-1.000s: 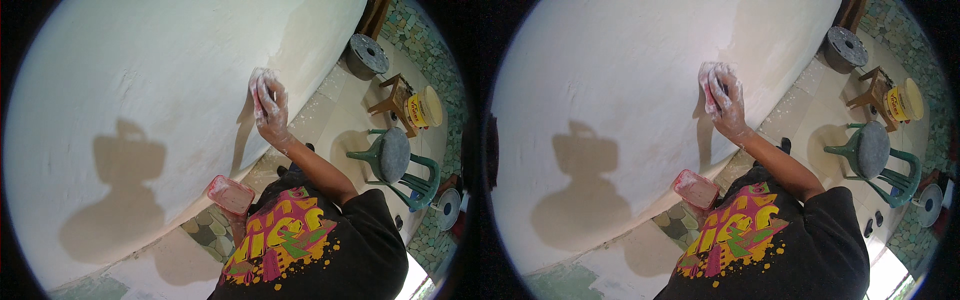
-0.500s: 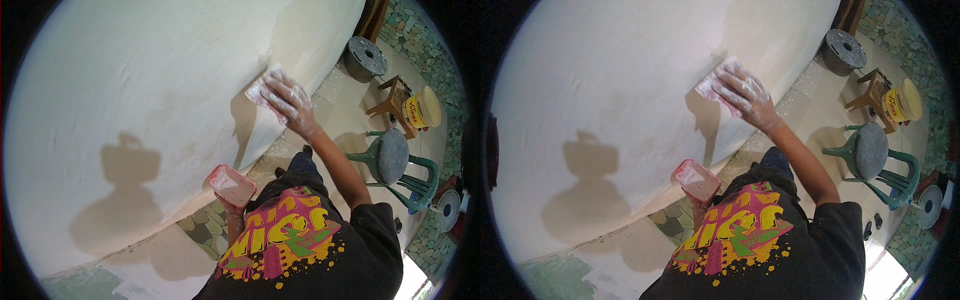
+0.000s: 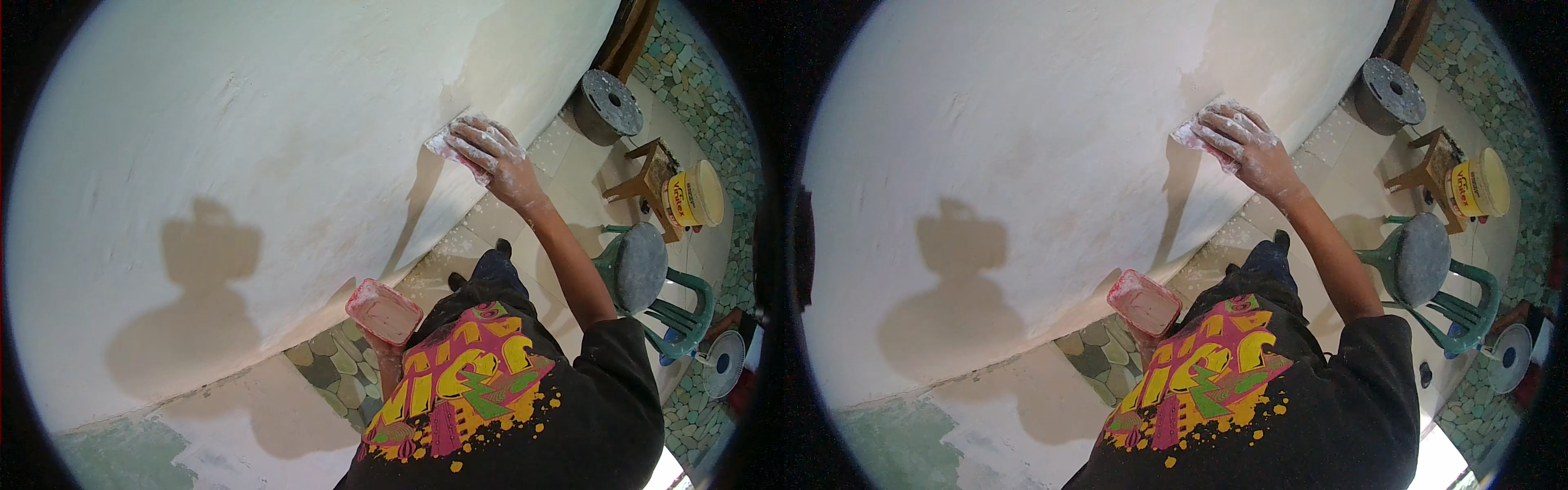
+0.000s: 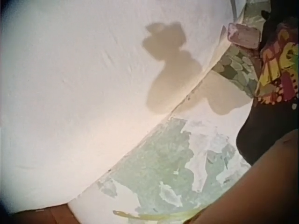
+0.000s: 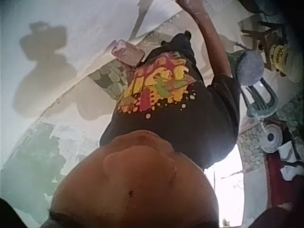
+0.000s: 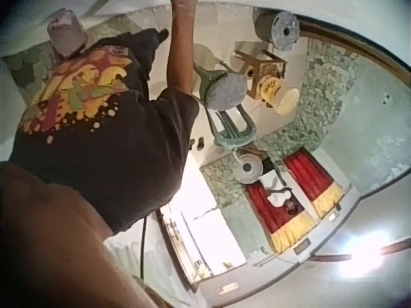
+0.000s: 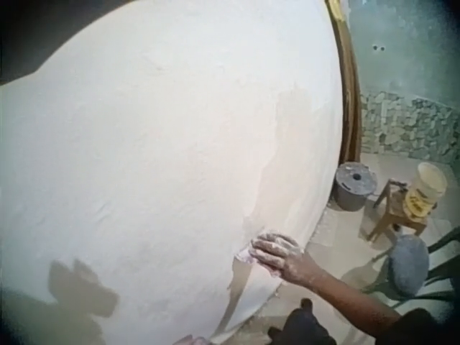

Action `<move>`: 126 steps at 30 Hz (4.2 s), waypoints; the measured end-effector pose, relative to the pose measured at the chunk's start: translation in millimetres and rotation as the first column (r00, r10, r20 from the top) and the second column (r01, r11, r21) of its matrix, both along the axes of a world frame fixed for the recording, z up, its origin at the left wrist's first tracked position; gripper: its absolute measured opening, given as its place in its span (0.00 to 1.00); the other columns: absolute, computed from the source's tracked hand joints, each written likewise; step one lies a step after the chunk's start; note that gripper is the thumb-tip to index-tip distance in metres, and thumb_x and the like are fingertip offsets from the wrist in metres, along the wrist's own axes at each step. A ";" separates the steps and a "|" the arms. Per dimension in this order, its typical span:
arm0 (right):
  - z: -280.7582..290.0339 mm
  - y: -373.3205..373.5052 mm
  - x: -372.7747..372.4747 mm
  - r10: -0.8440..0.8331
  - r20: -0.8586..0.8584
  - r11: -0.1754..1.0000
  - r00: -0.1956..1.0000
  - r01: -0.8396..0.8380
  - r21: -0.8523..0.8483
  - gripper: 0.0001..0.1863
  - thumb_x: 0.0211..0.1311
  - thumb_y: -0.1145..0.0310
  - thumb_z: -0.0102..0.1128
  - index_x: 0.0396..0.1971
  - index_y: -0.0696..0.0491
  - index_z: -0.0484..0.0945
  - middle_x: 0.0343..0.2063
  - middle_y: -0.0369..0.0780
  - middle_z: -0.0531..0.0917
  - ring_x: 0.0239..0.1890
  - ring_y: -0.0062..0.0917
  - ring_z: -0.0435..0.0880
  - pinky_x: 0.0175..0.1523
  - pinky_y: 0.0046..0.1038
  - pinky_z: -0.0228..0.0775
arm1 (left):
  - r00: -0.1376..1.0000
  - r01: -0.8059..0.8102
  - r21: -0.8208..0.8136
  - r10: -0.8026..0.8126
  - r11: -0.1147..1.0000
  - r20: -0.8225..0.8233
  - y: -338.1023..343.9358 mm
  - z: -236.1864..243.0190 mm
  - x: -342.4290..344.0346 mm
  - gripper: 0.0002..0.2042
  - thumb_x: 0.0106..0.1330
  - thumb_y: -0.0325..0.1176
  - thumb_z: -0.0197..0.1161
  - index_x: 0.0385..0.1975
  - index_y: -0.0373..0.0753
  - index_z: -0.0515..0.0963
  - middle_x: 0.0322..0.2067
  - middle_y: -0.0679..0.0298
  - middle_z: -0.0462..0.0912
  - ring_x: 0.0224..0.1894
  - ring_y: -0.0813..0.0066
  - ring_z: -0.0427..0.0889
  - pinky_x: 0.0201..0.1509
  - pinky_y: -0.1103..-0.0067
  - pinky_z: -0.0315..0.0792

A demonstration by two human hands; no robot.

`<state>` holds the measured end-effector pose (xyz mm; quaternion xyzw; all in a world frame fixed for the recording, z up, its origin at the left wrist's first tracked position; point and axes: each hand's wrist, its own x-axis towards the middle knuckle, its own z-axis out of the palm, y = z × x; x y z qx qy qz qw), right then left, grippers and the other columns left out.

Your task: The person is applying plaster to a wall using a spatula.

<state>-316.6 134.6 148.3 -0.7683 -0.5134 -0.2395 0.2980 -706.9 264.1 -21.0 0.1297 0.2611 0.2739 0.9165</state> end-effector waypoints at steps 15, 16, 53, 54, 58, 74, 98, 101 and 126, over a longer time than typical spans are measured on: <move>14.8 13.0 3.8 0.146 0.102 0.985 0.984 -0.154 0.081 0.25 0.58 0.65 0.68 0.58 0.42 0.81 0.61 0.34 0.79 0.65 0.34 0.76 0.69 0.40 0.69 | 0.997 -0.074 -0.038 0.075 0.997 0.029 15.3 -20.9 -9.4 0.41 0.60 0.69 0.61 0.68 0.50 0.65 0.63 0.61 0.74 0.64 0.53 0.74 0.66 0.46 0.70; 11.0 5.4 4.3 0.129 0.065 0.991 0.990 -0.131 0.031 0.25 0.58 0.67 0.68 0.58 0.42 0.81 0.61 0.34 0.79 0.64 0.34 0.76 0.68 0.40 0.69 | 0.997 -0.064 -0.042 0.065 0.997 0.033 13.1 -17.2 -4.6 0.41 0.60 0.69 0.61 0.68 0.50 0.65 0.63 0.61 0.74 0.64 0.53 0.74 0.66 0.46 0.70; 35.2 44.9 -49.9 0.290 -0.658 0.799 0.695 0.202 0.566 0.19 0.65 0.85 0.51 0.56 0.67 0.77 0.50 0.42 0.83 0.50 0.26 0.83 0.56 0.25 0.75 | 0.997 0.014 0.048 -0.017 0.999 0.069 6.8 0.0 12.6 0.39 0.63 0.68 0.57 0.68 0.49 0.64 0.62 0.62 0.74 0.63 0.55 0.74 0.67 0.52 0.69; 34.9 39.9 -48.2 0.394 -0.670 0.784 0.629 0.150 0.602 0.18 0.66 0.83 0.52 0.55 0.67 0.78 0.48 0.42 0.84 0.49 0.25 0.83 0.52 0.25 0.77 | 0.986 0.069 0.039 -0.074 0.997 0.150 8.2 0.0 13.8 0.38 0.64 0.67 0.57 0.68 0.49 0.64 0.63 0.63 0.73 0.63 0.56 0.73 0.68 0.53 0.68; 44.8 24.0 -44.0 0.519 -0.821 0.718 0.237 0.401 0.569 0.17 0.65 0.78 0.55 0.51 0.69 0.78 0.44 0.44 0.85 0.47 0.26 0.83 0.56 0.26 0.74 | 0.999 -0.024 -0.069 0.021 0.997 -0.048 17.4 -6.6 20.7 0.40 0.63 0.71 0.55 0.68 0.50 0.66 0.62 0.61 0.74 0.61 0.52 0.76 0.64 0.51 0.73; -33.6 54.4 -26.3 -0.035 0.062 0.937 0.997 0.011 0.348 0.25 0.57 0.68 0.68 0.57 0.48 0.81 0.62 0.39 0.79 0.66 0.36 0.75 0.68 0.41 0.66 | 0.998 -0.068 0.034 0.068 0.997 -0.004 13.3 8.4 21.2 0.41 0.61 0.72 0.57 0.68 0.50 0.66 0.62 0.59 0.74 0.61 0.49 0.76 0.62 0.44 0.73; 24.0 35.4 -64.3 0.142 -0.519 0.930 0.843 0.067 0.362 0.29 0.52 0.87 0.57 0.57 0.52 0.80 0.56 0.44 0.83 0.54 0.42 0.82 0.59 0.35 0.74 | 0.997 0.058 0.066 -0.054 0.996 -0.055 21.7 16.1 51.7 0.39 0.66 0.71 0.48 0.67 0.48 0.66 0.59 0.60 0.76 0.58 0.52 0.78 0.61 0.50 0.75; 22.1 24.4 -47.1 0.190 -0.435 0.928 0.880 -0.016 0.371 0.32 0.51 0.86 0.58 0.59 0.50 0.79 0.57 0.42 0.82 0.58 0.41 0.80 0.61 0.39 0.70 | 0.994 0.088 0.076 -0.083 0.993 -0.072 20.9 22.4 64.4 0.38 0.67 0.70 0.48 0.66 0.47 0.67 0.57 0.60 0.78 0.57 0.53 0.80 0.59 0.52 0.76; 7.7 36.1 -17.4 -0.139 0.004 0.951 0.990 0.132 0.281 0.26 0.58 0.67 0.67 0.58 0.36 0.81 0.64 0.31 0.77 0.68 0.35 0.71 0.68 0.42 0.58 | 0.997 -0.041 0.022 0.042 0.999 -0.058 17.1 -3.2 35.6 0.39 0.64 0.71 0.53 0.68 0.51 0.65 0.60 0.60 0.75 0.61 0.52 0.76 0.64 0.48 0.73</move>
